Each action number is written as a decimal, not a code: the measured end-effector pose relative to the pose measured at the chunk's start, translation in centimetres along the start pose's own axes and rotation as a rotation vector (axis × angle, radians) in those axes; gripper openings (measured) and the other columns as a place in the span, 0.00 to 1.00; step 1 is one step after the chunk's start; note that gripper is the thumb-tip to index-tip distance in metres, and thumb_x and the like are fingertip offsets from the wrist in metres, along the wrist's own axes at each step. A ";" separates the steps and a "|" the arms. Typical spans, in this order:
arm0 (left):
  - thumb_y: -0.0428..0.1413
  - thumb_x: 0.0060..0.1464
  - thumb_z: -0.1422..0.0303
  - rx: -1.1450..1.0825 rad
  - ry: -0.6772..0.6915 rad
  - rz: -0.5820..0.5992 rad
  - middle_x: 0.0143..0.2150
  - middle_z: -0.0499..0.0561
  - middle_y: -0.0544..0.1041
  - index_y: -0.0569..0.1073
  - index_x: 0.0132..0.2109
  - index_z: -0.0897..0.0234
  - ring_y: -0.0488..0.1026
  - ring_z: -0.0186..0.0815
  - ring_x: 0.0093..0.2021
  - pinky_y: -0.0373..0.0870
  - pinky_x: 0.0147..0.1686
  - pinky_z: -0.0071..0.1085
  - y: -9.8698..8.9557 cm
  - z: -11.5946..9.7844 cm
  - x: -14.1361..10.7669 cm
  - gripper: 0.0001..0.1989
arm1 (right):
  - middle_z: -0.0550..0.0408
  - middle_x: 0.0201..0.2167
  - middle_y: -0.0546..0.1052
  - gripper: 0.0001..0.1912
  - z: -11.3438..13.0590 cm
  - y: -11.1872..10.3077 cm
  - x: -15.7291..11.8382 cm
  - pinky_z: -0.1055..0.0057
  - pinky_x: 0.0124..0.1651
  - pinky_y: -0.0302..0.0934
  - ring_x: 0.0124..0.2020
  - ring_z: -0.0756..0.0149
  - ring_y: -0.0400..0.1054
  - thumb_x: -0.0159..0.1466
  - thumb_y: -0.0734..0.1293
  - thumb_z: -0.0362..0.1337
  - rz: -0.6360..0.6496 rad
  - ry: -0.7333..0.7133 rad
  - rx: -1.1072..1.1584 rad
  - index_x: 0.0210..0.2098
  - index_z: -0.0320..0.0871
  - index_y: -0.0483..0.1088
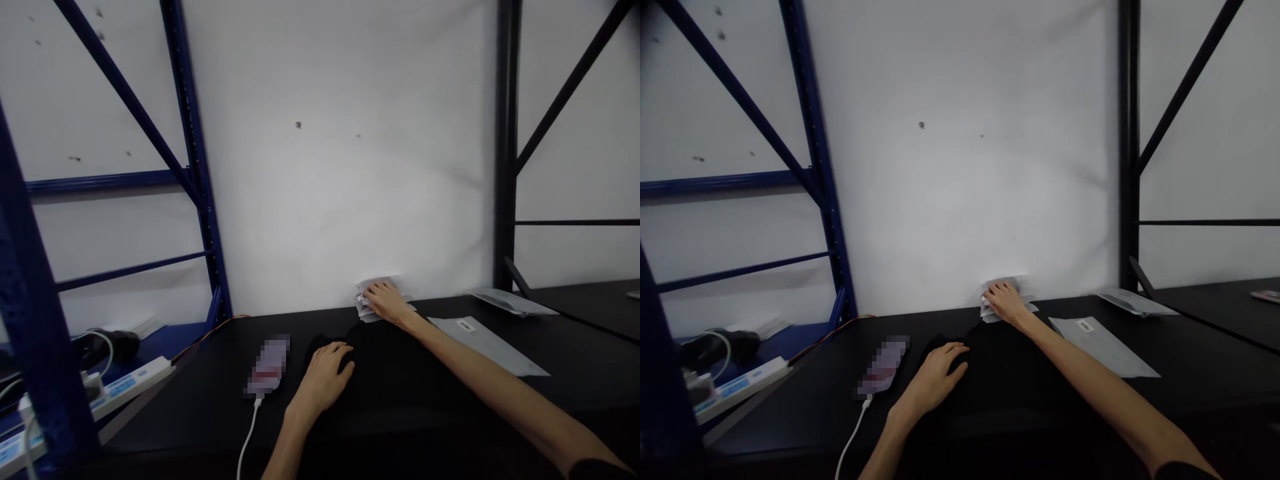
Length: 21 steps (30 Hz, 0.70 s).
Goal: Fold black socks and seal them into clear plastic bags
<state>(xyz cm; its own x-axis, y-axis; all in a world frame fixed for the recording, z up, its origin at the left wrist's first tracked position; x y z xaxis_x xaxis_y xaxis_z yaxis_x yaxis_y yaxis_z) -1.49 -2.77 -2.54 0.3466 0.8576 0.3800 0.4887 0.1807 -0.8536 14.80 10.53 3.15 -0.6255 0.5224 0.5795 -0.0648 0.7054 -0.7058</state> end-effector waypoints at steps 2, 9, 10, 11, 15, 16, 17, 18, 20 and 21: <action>0.50 0.66 0.65 -0.055 0.039 -0.067 0.59 0.51 0.77 0.75 0.58 0.55 0.72 0.41 0.61 0.61 0.66 0.45 -1.2 -0.6 0.4 0.17 | 0.42 0.50 0.76 0.11 0.2 0.9 0.1 0.57 0.53 0.56 0.51 0.50 0.66 0.72 0.61 0.33 0.011 -0.015 -0.014 0.50 0.40 0.73; 0.48 0.68 0.65 -0.204 0.084 -0.282 0.48 0.49 0.81 0.78 0.50 0.55 0.76 0.40 0.51 0.67 0.58 0.41 -4.8 -2.3 1.1 0.14 | 0.44 0.45 0.78 0.12 -1.1 -1.8 -1.2 0.57 0.53 0.55 0.49 0.52 0.67 0.74 0.58 0.34 -0.191 0.043 0.089 0.48 0.41 0.73; 0.48 0.68 0.65 -0.229 0.084 -0.336 0.48 0.50 0.81 0.78 0.50 0.55 0.76 0.40 0.50 0.69 0.56 0.40 -5.4 -2.4 1.0 0.14 | 0.44 0.45 0.78 0.12 -1.4 -3.0 -1.5 0.57 0.53 0.56 0.49 0.52 0.67 0.74 0.58 0.35 -0.248 0.052 0.140 0.47 0.41 0.73; 0.49 0.68 0.65 -0.253 0.087 -0.391 0.49 0.50 0.80 0.78 0.51 0.56 0.76 0.39 0.50 0.69 0.55 0.39 -6.0 -2.5 0.9 0.14 | 0.45 0.45 0.78 0.12 -1.5 -4.2 -1.8 0.58 0.52 0.56 0.48 0.53 0.67 0.74 0.58 0.36 -0.300 0.043 0.202 0.47 0.42 0.73; 0.52 0.67 0.66 -0.260 0.117 -0.517 0.52 0.52 0.78 0.76 0.55 0.55 0.76 0.38 0.49 0.68 0.56 0.39 -7.2 -3.2 0.7 0.13 | 0.48 0.43 0.78 0.08 1.0 -8.1 -3.0 0.59 0.50 0.60 0.46 0.56 0.69 0.71 0.63 0.38 -0.426 -0.092 0.496 0.47 0.46 0.72; 0.53 0.66 0.66 -0.237 0.125 -0.506 0.52 0.51 0.78 0.76 0.54 0.55 0.76 0.38 0.49 0.68 0.57 0.40 -7.0 -3.4 0.8 0.13 | 0.49 0.43 0.78 0.07 2.1 -8.7 -3.3 0.59 0.50 0.61 0.46 0.56 0.70 0.71 0.64 0.38 -0.436 -0.137 0.552 0.47 0.46 0.72; 0.55 0.65 0.65 -0.217 0.133 -0.487 0.51 0.51 0.78 0.76 0.54 0.55 0.76 0.38 0.48 0.68 0.56 0.39 -6.8 -3.5 0.9 0.12 | 0.49 0.43 0.78 0.07 3.4 -9.1 -3.5 0.59 0.50 0.62 0.46 0.56 0.70 0.70 0.65 0.38 -0.437 -0.190 0.590 0.47 0.47 0.73; 0.56 0.64 0.65 -0.205 0.139 -0.471 0.49 0.50 0.78 0.76 0.52 0.55 0.76 0.38 0.47 0.69 0.55 0.38 -6.5 -3.5 1.0 0.10 | 0.49 0.43 0.78 0.07 4.7 -9.4 -3.7 0.60 0.49 0.62 0.46 0.57 0.71 0.70 0.66 0.38 -0.427 -0.237 0.611 0.47 0.47 0.73; 0.56 0.64 0.65 -0.205 0.149 -0.451 0.46 0.49 0.77 0.76 0.47 0.57 0.76 0.37 0.45 0.70 0.51 0.35 -6.1 -3.3 1.2 0.07 | 0.49 0.42 0.78 0.08 6.4 -9.5 -3.8 0.59 0.49 0.62 0.45 0.57 0.71 0.70 0.65 0.37 -0.411 -0.276 0.620 0.47 0.46 0.73; 0.56 0.64 0.65 -0.212 0.149 -0.451 0.44 0.49 0.77 0.75 0.45 0.58 0.76 0.37 0.45 0.70 0.50 0.34 -5.9 -3.1 1.3 0.06 | 0.49 0.42 0.78 0.08 7.0 -9.4 -3.7 0.59 0.49 0.63 0.45 0.58 0.71 0.70 0.65 0.38 -0.399 -0.285 0.617 0.47 0.45 0.73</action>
Point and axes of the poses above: each hand's wrist, its own x-axis towards the middle knuckle, its own y-axis out of the palm, z = x × y, the point moved 8 cm from there along x, towards the middle knuckle
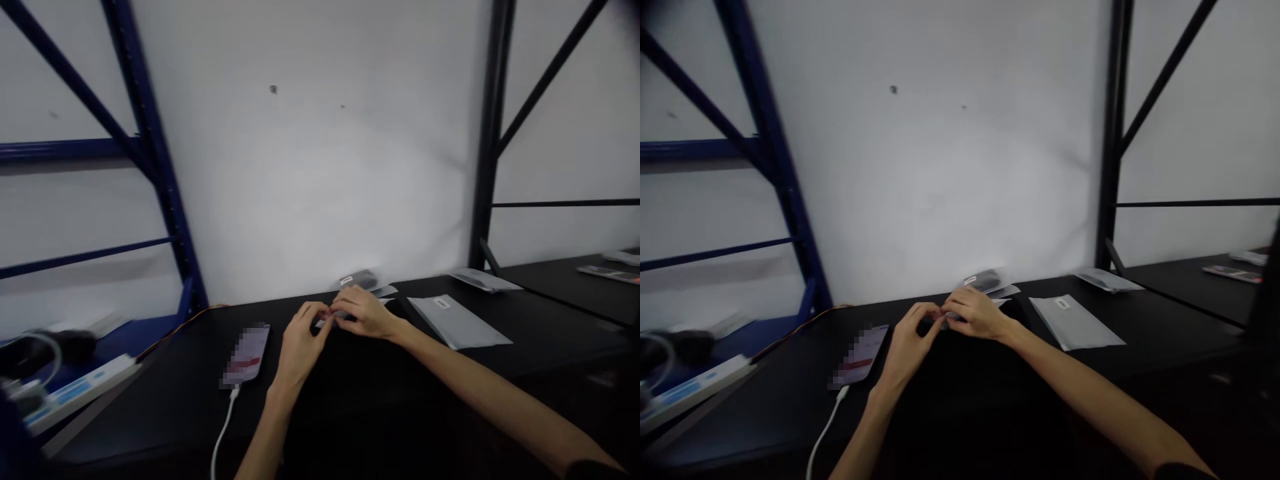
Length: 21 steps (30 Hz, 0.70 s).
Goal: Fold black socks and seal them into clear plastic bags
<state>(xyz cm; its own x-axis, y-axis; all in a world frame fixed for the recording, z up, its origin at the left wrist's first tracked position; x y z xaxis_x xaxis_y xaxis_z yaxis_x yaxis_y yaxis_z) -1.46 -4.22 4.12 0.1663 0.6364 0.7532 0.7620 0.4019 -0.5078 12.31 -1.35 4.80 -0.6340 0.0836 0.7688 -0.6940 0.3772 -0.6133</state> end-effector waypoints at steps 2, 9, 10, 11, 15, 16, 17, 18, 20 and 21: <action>0.55 0.65 0.64 0.001 -0.009 0.016 0.43 0.48 0.77 0.75 0.45 0.58 0.75 0.37 0.44 0.70 0.49 0.34 0.2 0.5 0.1 0.05 | 0.49 0.42 0.79 0.08 0.0 0.3 0.1 0.59 0.49 0.63 0.45 0.59 0.71 0.70 0.65 0.39 0.010 0.003 -0.004 0.46 0.44 0.73; 0.54 0.66 0.63 0.114 0.014 0.057 0.44 0.49 0.79 0.75 0.45 0.57 0.76 0.38 0.45 0.69 0.50 0.36 0.3 0.5 0.3 0.07 | 0.50 0.43 0.79 0.07 -0.9 -0.6 -0.3 0.59 0.51 0.61 0.47 0.59 0.71 0.70 0.65 0.38 0.035 0.067 0.002 0.46 0.46 0.73; 0.54 0.66 0.64 0.137 0.024 0.058 0.43 0.49 0.79 0.75 0.45 0.58 0.76 0.39 0.46 0.69 0.51 0.36 0.3 0.3 0.3 0.06 | 0.50 0.43 0.79 0.07 -0.8 -0.7 -0.3 0.59 0.51 0.61 0.47 0.59 0.71 0.70 0.66 0.38 0.030 0.068 0.002 0.46 0.46 0.73; 0.54 0.65 0.64 0.157 0.035 0.059 0.43 0.49 0.79 0.75 0.45 0.58 0.76 0.39 0.46 0.69 0.51 0.36 0.3 0.2 0.3 0.06 | 0.51 0.43 0.79 0.07 -0.7 -0.8 -0.4 0.59 0.52 0.60 0.47 0.59 0.71 0.70 0.66 0.38 0.021 0.067 0.004 0.46 0.46 0.74; 0.54 0.65 0.65 0.210 0.076 0.054 0.43 0.49 0.80 0.75 0.45 0.57 0.76 0.39 0.46 0.67 0.51 0.36 0.0 -0.3 0.2 0.06 | 0.53 0.42 0.79 0.06 -0.6 -1.2 -0.2 0.59 0.53 0.57 0.46 0.60 0.71 0.70 0.66 0.38 0.002 0.062 0.019 0.45 0.46 0.73; 0.55 0.65 0.65 0.213 0.075 0.038 0.43 0.49 0.80 0.76 0.45 0.57 0.76 0.40 0.46 0.67 0.51 0.36 -0.2 -0.3 0.2 0.06 | 0.53 0.43 0.78 0.06 -0.8 -1.3 -0.1 0.59 0.54 0.56 0.47 0.60 0.71 0.70 0.66 0.38 0.006 0.067 0.014 0.44 0.46 0.73; 0.55 0.65 0.64 0.210 0.066 0.010 0.43 0.49 0.80 0.76 0.45 0.57 0.76 0.40 0.46 0.67 0.51 0.36 -0.6 -0.2 0.2 0.06 | 0.53 0.43 0.78 0.06 -1.1 -1.6 -0.1 0.59 0.55 0.54 0.48 0.60 0.70 0.70 0.65 0.38 0.012 0.080 0.004 0.44 0.46 0.73; 0.54 0.65 0.64 0.199 0.052 -0.025 0.43 0.49 0.80 0.76 0.44 0.58 0.76 0.39 0.45 0.68 0.50 0.36 -1.1 -0.1 0.3 0.07 | 0.52 0.44 0.78 0.07 -1.5 -1.9 -0.1 0.58 0.57 0.53 0.48 0.59 0.70 0.70 0.64 0.38 0.016 0.099 -0.009 0.44 0.46 0.73; 0.54 0.65 0.63 0.159 0.024 -0.113 0.42 0.50 0.80 0.76 0.43 0.59 0.76 0.39 0.44 0.69 0.49 0.35 -2.4 0.2 0.3 0.08 | 0.52 0.44 0.78 0.07 -3.0 -2.9 -0.5 0.57 0.58 0.51 0.49 0.59 0.70 0.71 0.64 0.38 0.011 0.152 -0.043 0.45 0.46 0.73; 0.54 0.65 0.63 0.136 0.014 -0.161 0.42 0.50 0.80 0.76 0.43 0.59 0.76 0.39 0.44 0.69 0.48 0.35 -3.0 0.4 0.3 0.08 | 0.51 0.44 0.79 0.08 -3.9 -3.6 -0.8 0.57 0.58 0.50 0.48 0.59 0.70 0.71 0.63 0.38 0.002 0.185 -0.062 0.45 0.46 0.73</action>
Point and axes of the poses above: each hand's wrist, its own x-axis towards the middle knuckle, its own y-axis out of the palm, z = x × y, the point moved 8 cm from there along x, towards the middle knuckle
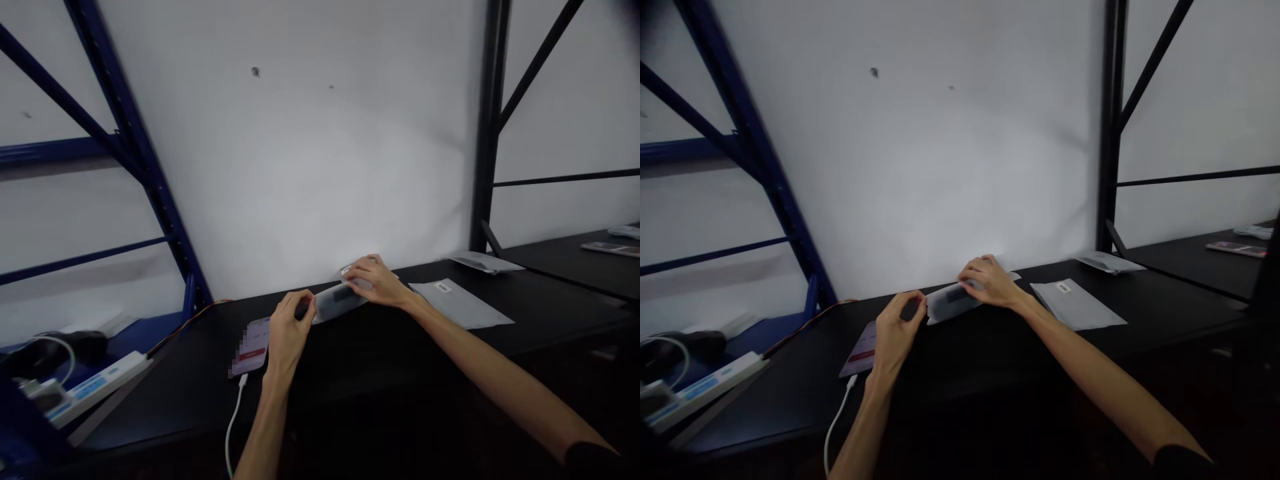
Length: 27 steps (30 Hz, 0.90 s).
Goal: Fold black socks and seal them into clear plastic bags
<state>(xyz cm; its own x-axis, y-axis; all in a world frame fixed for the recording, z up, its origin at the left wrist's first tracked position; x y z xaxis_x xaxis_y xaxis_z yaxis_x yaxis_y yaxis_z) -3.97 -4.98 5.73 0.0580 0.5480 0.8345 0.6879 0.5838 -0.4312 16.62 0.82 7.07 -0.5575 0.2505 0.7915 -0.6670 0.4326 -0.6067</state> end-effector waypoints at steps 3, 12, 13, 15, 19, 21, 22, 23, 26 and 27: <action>0.55 0.64 0.63 -0.037 -0.046 -0.130 0.41 0.50 0.79 0.76 0.43 0.60 0.76 0.38 0.43 0.70 0.49 0.35 -1.6 0.6 0.1 0.08 | 0.51 0.44 0.79 0.08 -3.4 -2.1 -0.8 0.56 0.57 0.50 0.47 0.58 0.70 0.72 0.63 0.40 -0.042 0.111 -0.075 0.44 0.46 0.73; 0.55 0.63 0.62 -0.164 -0.216 -0.289 0.44 0.52 0.77 0.73 0.46 0.62 0.75 0.37 0.44 0.72 0.49 0.35 -2.5 3.1 -0.7 0.09 | 0.51 0.42 0.75 0.10 -4.7 -1.2 -1.3 0.67 0.38 0.62 0.39 0.63 0.69 0.72 0.62 0.44 -0.003 0.276 0.310 0.43 0.45 0.71; 0.54 0.63 0.63 -0.198 -0.217 -0.291 0.46 0.52 0.77 0.73 0.48 0.61 0.75 0.37 0.45 0.72 0.50 0.35 -2.6 3.4 -0.6 0.10 | 0.51 0.42 0.75 0.10 -4.3 -0.4 -1.3 0.68 0.36 0.62 0.37 0.64 0.69 0.72 0.63 0.44 0.033 0.295 0.369 0.43 0.45 0.70; 0.53 0.65 0.63 -0.254 -0.174 -0.239 0.49 0.52 0.76 0.73 0.50 0.60 0.74 0.37 0.48 0.71 0.50 0.35 -2.5 3.3 0.0 0.10 | 0.53 0.41 0.75 0.11 -3.7 0.9 -1.3 0.69 0.35 0.62 0.34 0.66 0.69 0.72 0.63 0.45 0.093 0.330 0.469 0.44 0.45 0.69; 0.52 0.66 0.64 -0.266 -0.020 0.091 0.47 0.51 0.77 0.78 0.43 0.59 0.74 0.38 0.49 0.69 0.51 0.34 -0.8 1.8 1.6 0.10 | 0.57 0.34 0.74 0.13 -3.3 1.7 -1.5 0.69 0.35 0.62 0.29 0.69 0.68 0.73 0.62 0.48 0.148 0.386 0.608 0.46 0.45 0.67; 0.51 0.66 0.64 -0.260 -0.002 0.212 0.46 0.51 0.77 0.79 0.42 0.58 0.74 0.38 0.49 0.69 0.50 0.35 -0.3 1.5 2.0 0.12 | 0.59 0.30 0.73 0.14 -3.4 1.6 -1.5 0.69 0.34 0.61 0.28 0.68 0.69 0.72 0.62 0.49 0.159 0.400 0.630 0.45 0.45 0.67; 0.50 0.67 0.65 -0.260 -0.004 0.241 0.46 0.51 0.77 0.79 0.42 0.58 0.74 0.38 0.49 0.69 0.50 0.35 -0.1 1.4 2.2 0.12 | 0.59 0.29 0.73 0.14 -3.4 1.6 -1.5 0.69 0.34 0.61 0.28 0.68 0.69 0.72 0.62 0.49 0.160 0.403 0.638 0.45 0.45 0.67; 0.50 0.67 0.65 -0.257 -0.004 0.260 0.46 0.51 0.77 0.80 0.42 0.57 0.74 0.38 0.49 0.69 0.49 0.35 -0.1 1.4 2.3 0.13 | 0.59 0.28 0.73 0.14 -3.4 1.5 -1.5 0.69 0.34 0.60 0.28 0.68 0.69 0.72 0.63 0.49 0.158 0.402 0.647 0.45 0.45 0.67; 0.49 0.66 0.67 -0.226 0.007 0.301 0.47 0.51 0.77 0.79 0.40 0.57 0.74 0.38 0.50 0.69 0.50 0.34 0.2 1.2 2.4 0.14 | 0.58 0.31 0.74 0.14 -3.4 1.6 -1.4 0.68 0.36 0.61 0.29 0.68 0.70 0.72 0.64 0.49 0.147 0.395 0.680 0.45 0.46 0.68; 0.49 0.66 0.67 -0.203 0.005 0.310 0.47 0.51 0.77 0.79 0.40 0.57 0.74 0.38 0.50 0.69 0.51 0.35 0.2 1.2 2.3 0.14 | 0.57 0.32 0.75 0.13 -3.5 1.6 -1.4 0.68 0.37 0.62 0.30 0.68 0.70 0.71 0.64 0.49 0.142 0.396 0.691 0.45 0.46 0.68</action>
Point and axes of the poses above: each hand's wrist, its own x-axis towards the middle knuckle, its own y-axis out of the palm, z = x × y, the point moved 8 cm from there along x, towards the middle knuckle
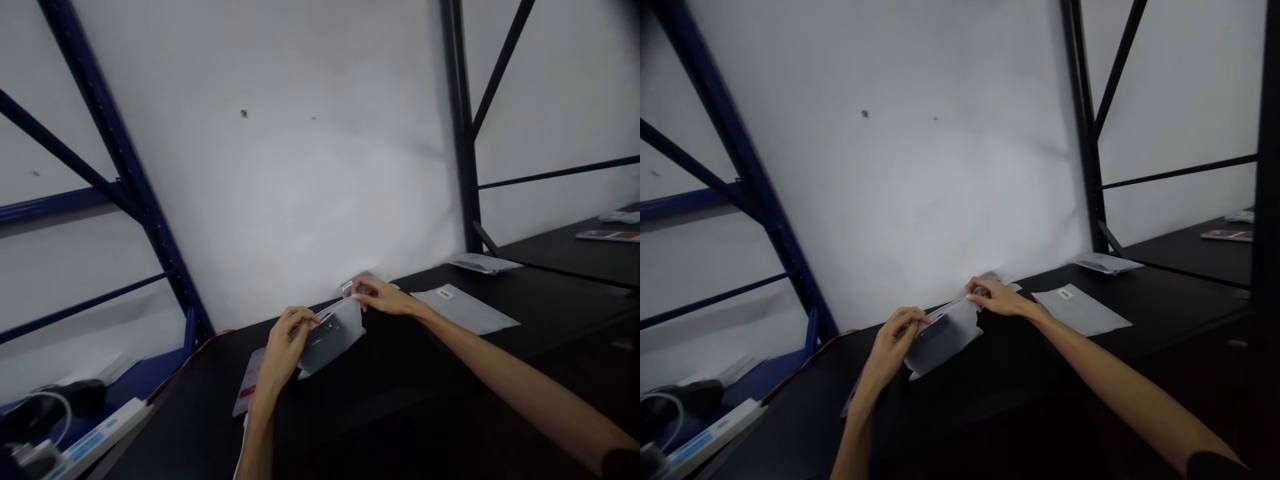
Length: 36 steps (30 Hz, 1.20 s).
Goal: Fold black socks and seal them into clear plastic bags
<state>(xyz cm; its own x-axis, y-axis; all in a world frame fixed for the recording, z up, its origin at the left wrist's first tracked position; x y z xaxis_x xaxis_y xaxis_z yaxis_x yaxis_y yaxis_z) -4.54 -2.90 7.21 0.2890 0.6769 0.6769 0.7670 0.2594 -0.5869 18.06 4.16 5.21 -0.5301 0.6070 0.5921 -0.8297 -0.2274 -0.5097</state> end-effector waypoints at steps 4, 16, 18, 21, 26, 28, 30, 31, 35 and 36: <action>0.49 0.66 0.67 0.110 -0.079 0.026 0.49 0.50 0.77 0.80 0.42 0.55 0.74 0.38 0.51 0.69 0.52 0.36 -0.1 -0.2 -0.4 0.14 | 0.56 0.36 0.75 0.13 0.0 0.0 -0.1 0.67 0.39 0.63 0.31 0.68 0.70 0.70 0.66 0.49 0.016 0.002 0.027 0.44 0.46 0.68; 0.53 0.61 0.63 0.298 -0.244 0.064 0.56 0.49 0.76 0.82 0.38 0.53 0.74 0.43 0.54 0.69 0.56 0.43 -0.2 -2.4 -2.0 0.12 | 0.54 0.29 0.77 0.18 -3.5 4.0 -1.1 0.72 0.31 0.62 0.30 0.67 0.70 0.61 0.75 0.49 0.369 0.174 -0.007 0.39 0.40 0.74; 0.54 0.60 0.64 0.318 -0.231 0.112 0.57 0.49 0.76 0.82 0.35 0.54 0.72 0.44 0.57 0.68 0.58 0.44 -0.1 -2.9 -2.4 0.11 | 0.55 0.32 0.77 0.18 -3.1 4.2 -1.0 0.71 0.34 0.64 0.32 0.66 0.71 0.62 0.74 0.47 0.347 0.157 0.062 0.42 0.40 0.74; 0.55 0.59 0.65 0.362 -0.215 0.138 0.59 0.49 0.75 0.83 0.38 0.52 0.69 0.46 0.61 0.67 0.61 0.47 0.0 -3.5 -2.8 0.11 | 0.54 0.37 0.78 0.18 -2.8 4.6 -0.9 0.70 0.38 0.66 0.35 0.67 0.72 0.63 0.74 0.46 0.345 0.141 0.162 0.46 0.41 0.73; 0.57 0.60 0.65 0.489 -0.175 0.109 0.63 0.49 0.73 0.82 0.51 0.48 0.64 0.48 0.66 0.64 0.64 0.50 0.4 -3.6 -2.9 0.15 | 0.55 0.36 0.77 0.15 -3.1 4.9 -1.0 0.70 0.38 0.65 0.34 0.68 0.72 0.65 0.72 0.45 0.361 0.117 0.134 0.44 0.42 0.75; 0.58 0.59 0.64 0.526 -0.169 0.144 0.63 0.49 0.74 0.82 0.50 0.49 0.64 0.50 0.66 0.65 0.63 0.50 1.1 -3.4 -3.0 0.13 | 0.55 0.36 0.76 0.12 -2.8 4.9 -0.9 0.71 0.39 0.65 0.34 0.68 0.71 0.66 0.71 0.44 0.362 0.069 0.077 0.42 0.42 0.76; 0.57 0.60 0.65 0.569 -0.157 0.125 0.63 0.50 0.73 0.82 0.50 0.51 0.64 0.51 0.67 0.66 0.62 0.51 1.5 -3.5 -3.1 0.13 | 0.55 0.36 0.76 0.11 -2.4 4.9 -0.9 0.71 0.39 0.64 0.35 0.68 0.70 0.67 0.70 0.43 0.368 0.021 0.042 0.40 0.42 0.77; 0.56 0.61 0.66 0.593 -0.149 0.097 0.64 0.51 0.73 0.82 0.51 0.53 0.63 0.50 0.67 0.66 0.62 0.51 1.6 -3.7 -3.2 0.14 | 0.55 0.35 0.76 0.11 -2.3 4.9 -0.8 0.71 0.40 0.64 0.35 0.68 0.70 0.66 0.71 0.43 0.368 0.010 0.036 0.40 0.42 0.77; 0.52 0.63 0.69 0.655 -0.139 0.064 0.66 0.52 0.71 0.79 0.54 0.56 0.61 0.50 0.69 0.66 0.61 0.51 2.6 -4.4 -3.5 0.17 | 0.55 0.38 0.77 0.12 -1.8 4.7 -0.7 0.71 0.40 0.63 0.38 0.66 0.70 0.64 0.73 0.42 0.313 -0.018 0.024 0.44 0.43 0.79; 0.54 0.62 0.68 0.653 -0.146 0.089 0.66 0.53 0.71 0.79 0.54 0.56 0.61 0.51 0.69 0.67 0.60 0.52 3.1 -4.3 -3.6 0.16 | 0.54 0.39 0.77 0.12 -1.5 4.7 -0.7 0.71 0.41 0.62 0.39 0.66 0.70 0.64 0.73 0.41 0.300 -0.038 0.015 0.45 0.44 0.79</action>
<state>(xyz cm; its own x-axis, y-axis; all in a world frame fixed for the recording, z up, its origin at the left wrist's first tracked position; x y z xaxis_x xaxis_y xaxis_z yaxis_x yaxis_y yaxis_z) -0.73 -7.47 4.86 0.2196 0.7892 0.5735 0.2271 0.5303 -0.8168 14.78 3.87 1.47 -0.7579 0.4824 0.4392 -0.6373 -0.4037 -0.6563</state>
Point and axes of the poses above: each hand's wrist, its own x-axis towards the middle knuckle, its own y-axis out of the palm, z = x × y, the point moved 8 cm from there along x, towards the middle knuckle
